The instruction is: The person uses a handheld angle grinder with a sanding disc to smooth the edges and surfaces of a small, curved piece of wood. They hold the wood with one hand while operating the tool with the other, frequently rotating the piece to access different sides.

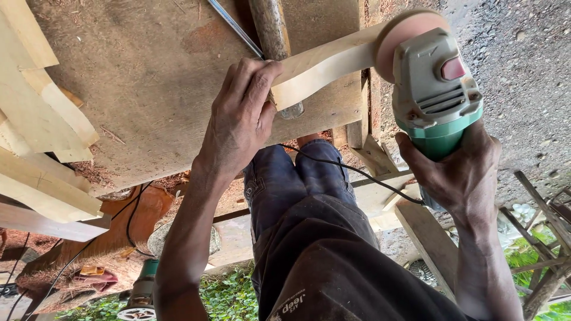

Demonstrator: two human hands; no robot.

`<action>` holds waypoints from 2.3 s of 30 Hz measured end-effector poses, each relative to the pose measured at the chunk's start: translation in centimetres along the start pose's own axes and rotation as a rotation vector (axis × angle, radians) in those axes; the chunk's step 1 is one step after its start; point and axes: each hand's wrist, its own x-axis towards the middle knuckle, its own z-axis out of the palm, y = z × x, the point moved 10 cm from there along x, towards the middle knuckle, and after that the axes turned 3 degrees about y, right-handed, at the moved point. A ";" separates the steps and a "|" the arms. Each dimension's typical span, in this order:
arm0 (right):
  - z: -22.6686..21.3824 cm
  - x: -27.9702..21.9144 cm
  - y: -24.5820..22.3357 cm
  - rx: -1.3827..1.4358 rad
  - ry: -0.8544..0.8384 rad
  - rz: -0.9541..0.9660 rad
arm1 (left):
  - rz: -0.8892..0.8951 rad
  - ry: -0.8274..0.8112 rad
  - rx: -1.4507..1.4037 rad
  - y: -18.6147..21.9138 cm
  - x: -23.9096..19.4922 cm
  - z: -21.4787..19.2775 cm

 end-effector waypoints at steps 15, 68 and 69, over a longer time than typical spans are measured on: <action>-0.5 0.0 0.7 0.113 -0.009 -0.134 | 0.008 0.017 0.030 -0.2 -0.2 0.2; -0.1 2.1 1.7 0.334 -0.131 -0.064 | -0.072 -0.008 0.057 -1.0 -0.4 0.9; 0.0 2.2 1.3 0.350 -0.142 -0.100 | -0.068 -0.005 0.063 -1.1 -0.5 0.9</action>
